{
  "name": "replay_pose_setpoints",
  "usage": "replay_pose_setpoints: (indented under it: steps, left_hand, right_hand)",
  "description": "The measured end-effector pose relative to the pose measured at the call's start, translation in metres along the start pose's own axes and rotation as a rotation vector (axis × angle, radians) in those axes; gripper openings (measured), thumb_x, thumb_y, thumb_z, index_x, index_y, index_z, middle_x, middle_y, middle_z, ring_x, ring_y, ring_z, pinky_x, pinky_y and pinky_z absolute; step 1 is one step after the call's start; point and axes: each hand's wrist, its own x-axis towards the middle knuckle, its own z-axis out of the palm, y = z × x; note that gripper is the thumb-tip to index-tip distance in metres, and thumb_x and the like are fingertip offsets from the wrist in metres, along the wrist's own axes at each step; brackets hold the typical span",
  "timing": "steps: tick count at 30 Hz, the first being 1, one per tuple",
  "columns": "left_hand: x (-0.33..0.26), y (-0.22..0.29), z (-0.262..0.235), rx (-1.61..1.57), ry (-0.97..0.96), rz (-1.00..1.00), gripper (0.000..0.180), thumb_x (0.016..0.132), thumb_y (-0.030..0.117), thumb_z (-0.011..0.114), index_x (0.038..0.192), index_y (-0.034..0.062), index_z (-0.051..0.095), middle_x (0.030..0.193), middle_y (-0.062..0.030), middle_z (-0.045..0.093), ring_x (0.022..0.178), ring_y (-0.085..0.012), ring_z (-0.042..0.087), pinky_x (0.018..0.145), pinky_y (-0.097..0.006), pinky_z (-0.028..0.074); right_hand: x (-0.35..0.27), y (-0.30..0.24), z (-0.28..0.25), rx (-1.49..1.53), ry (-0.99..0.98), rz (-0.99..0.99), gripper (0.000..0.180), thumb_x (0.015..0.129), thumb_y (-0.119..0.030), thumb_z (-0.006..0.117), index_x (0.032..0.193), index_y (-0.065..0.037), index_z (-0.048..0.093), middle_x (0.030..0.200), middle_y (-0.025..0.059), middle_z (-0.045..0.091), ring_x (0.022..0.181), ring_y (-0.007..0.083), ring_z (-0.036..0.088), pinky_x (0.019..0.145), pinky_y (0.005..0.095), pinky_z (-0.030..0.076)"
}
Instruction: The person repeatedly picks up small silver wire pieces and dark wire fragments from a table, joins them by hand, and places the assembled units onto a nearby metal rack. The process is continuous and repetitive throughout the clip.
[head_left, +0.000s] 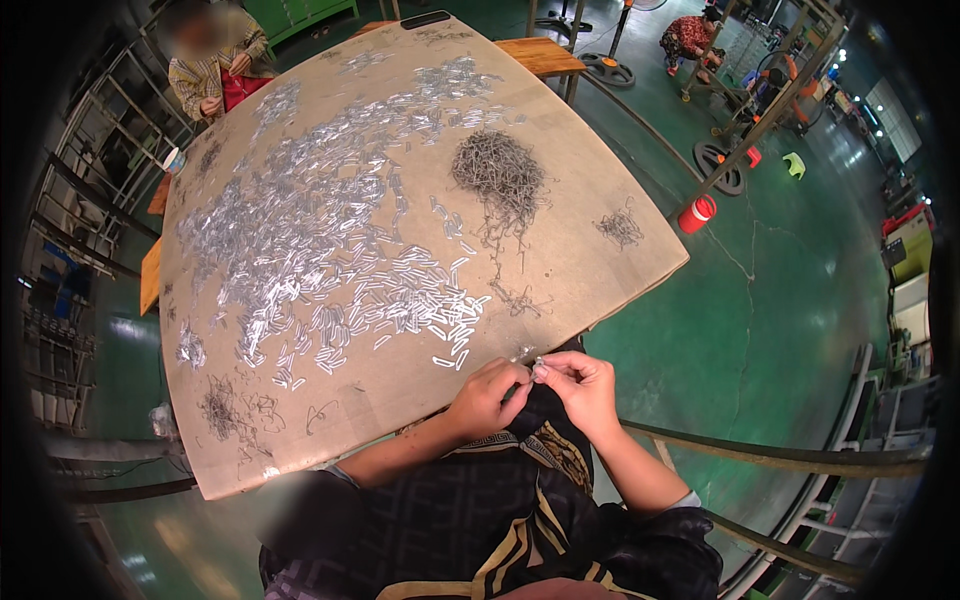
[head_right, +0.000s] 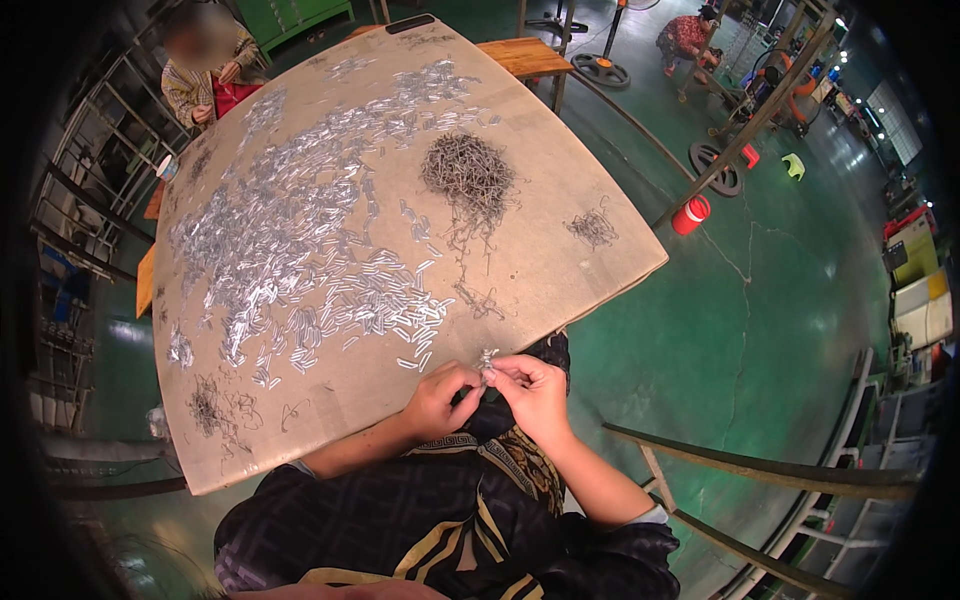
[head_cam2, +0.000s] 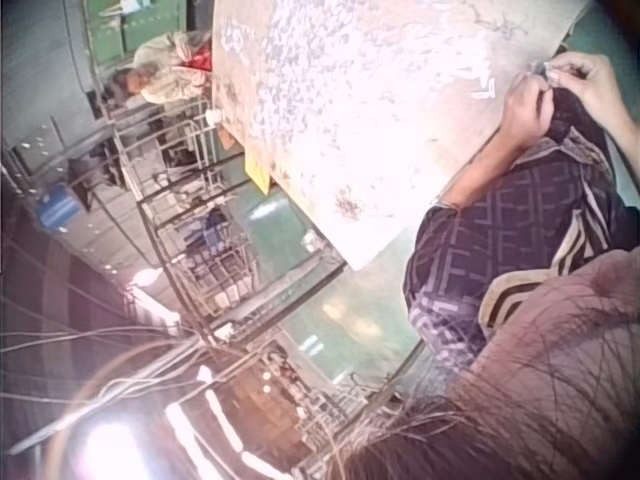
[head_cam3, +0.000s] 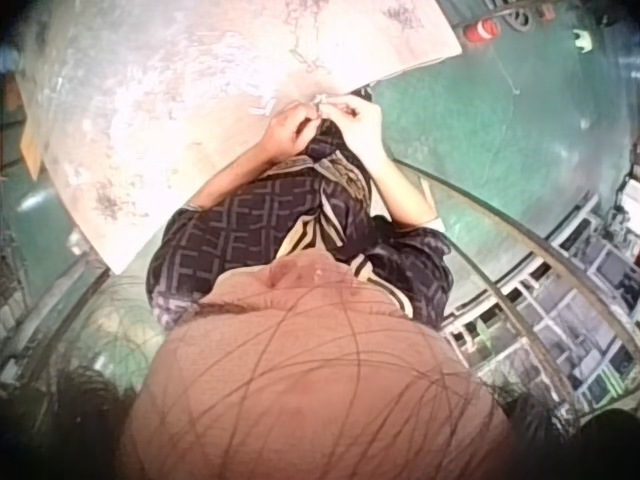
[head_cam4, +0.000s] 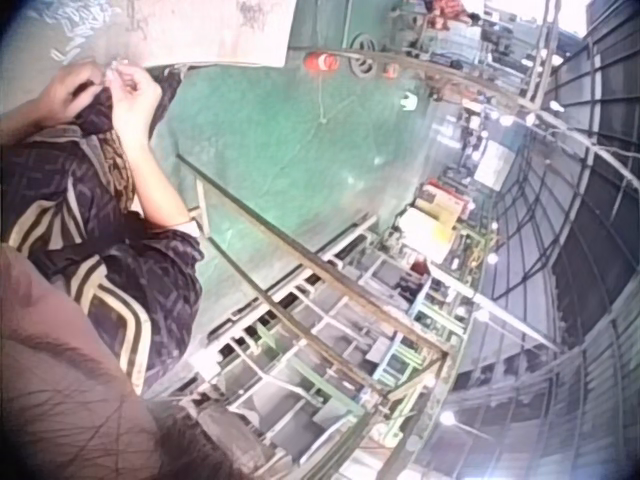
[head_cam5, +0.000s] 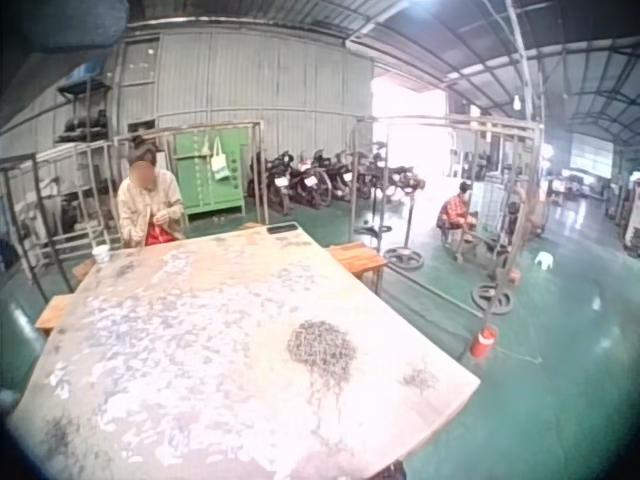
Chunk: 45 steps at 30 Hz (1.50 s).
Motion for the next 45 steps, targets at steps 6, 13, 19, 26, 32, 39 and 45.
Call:
replay_pose_setpoints:
  steps: [6,13,19,26,32,39,45]
  left_hand:
    - [0.001,-0.001,0.001,0.034,-0.026,-0.010,0.016,0.079,-0.001,0.068,0.091,0.0039,0.058,0.083,-0.0101,0.063,0.073,-0.0275,0.062,0.066,-0.035,0.049]
    - [0.034,-0.040,-0.017,0.170,-0.047,-0.209,0.007,0.081,0.003,0.065,0.081,-0.0010,0.060,0.082,-0.0146,0.061,0.078,-0.0343,0.062,0.068,-0.041,0.050]
    - [0.066,-0.091,0.005,0.589,-0.057,-0.239,0.009,0.081,0.008,0.065,0.085,0.0006,0.064,0.089,-0.0168,0.060,0.082,-0.0355,0.063,0.071,-0.043,0.052]
    - [0.077,-0.086,0.002,0.685,-0.189,-0.248,0.010,0.080,0.004,0.053,0.085,-0.0031,0.059,0.095,-0.0219,0.060,0.089,-0.0393,0.062,0.077,-0.045,0.052]
    - [0.068,-0.087,-0.013,0.469,-0.132,-0.344,0.018,0.083,0.001,0.054,0.100,-0.0034,0.058,0.096,-0.0224,0.060,0.094,-0.0382,0.061,0.080,-0.044,0.050]
    - [0.055,-0.063,-0.029,0.229,-0.061,-0.403,0.013,0.086,0.001,0.061,0.099,-0.0012,0.062,0.092,-0.0147,0.067,0.076,-0.0234,0.065,0.069,-0.033,0.052]
    - [0.034,-0.012,-0.037,-0.654,-0.167,-0.577,0.006,0.088,0.000,0.065,0.094,-0.0014,0.064,0.081,-0.0009,0.065,0.068,-0.0052,0.058,0.060,-0.021,0.048]
  right_hand:
    - [-0.009,-0.006,0.004,-0.240,0.060,-0.176,0.008,0.082,0.001,0.071,0.089,0.003,0.068,0.081,0.0063,0.066,0.073,0.0111,0.064,0.067,0.0238,0.052]
    - [-0.011,-0.005,0.005,-0.409,0.071,-0.346,0.007,0.081,0.001,0.069,0.087,0.001,0.065,0.084,0.0099,0.065,0.072,0.0171,0.064,0.066,0.0272,0.051]
    - [-0.011,-0.001,0.005,-0.408,0.076,-0.391,0.009,0.080,0.005,0.068,0.087,0.002,0.066,0.087,0.0099,0.065,0.073,0.0161,0.064,0.067,0.0262,0.051]
    - [-0.011,0.004,0.003,-0.386,0.087,-0.352,0.013,0.076,0.008,0.069,0.088,0.003,0.067,0.088,0.0094,0.065,0.073,0.0137,0.064,0.068,0.0250,0.052]
    - [-0.009,0.006,0.004,-0.369,0.088,-0.370,0.015,0.074,0.008,0.071,0.087,0.003,0.067,0.088,0.0091,0.065,0.072,0.0139,0.064,0.067,0.0247,0.052]
    - [-0.006,0.012,0.007,-0.375,0.098,-0.380,0.014,0.074,0.006,0.073,0.086,0.003,0.069,0.090,0.0099,0.067,0.071,0.0142,0.064,0.065,0.0256,0.052]
    - [-0.005,0.014,0.008,-0.386,0.100,-0.410,0.013,0.074,0.004,0.074,0.086,0.003,0.069,0.091,0.0096,0.067,0.069,0.0139,0.064,0.064,0.0256,0.052]
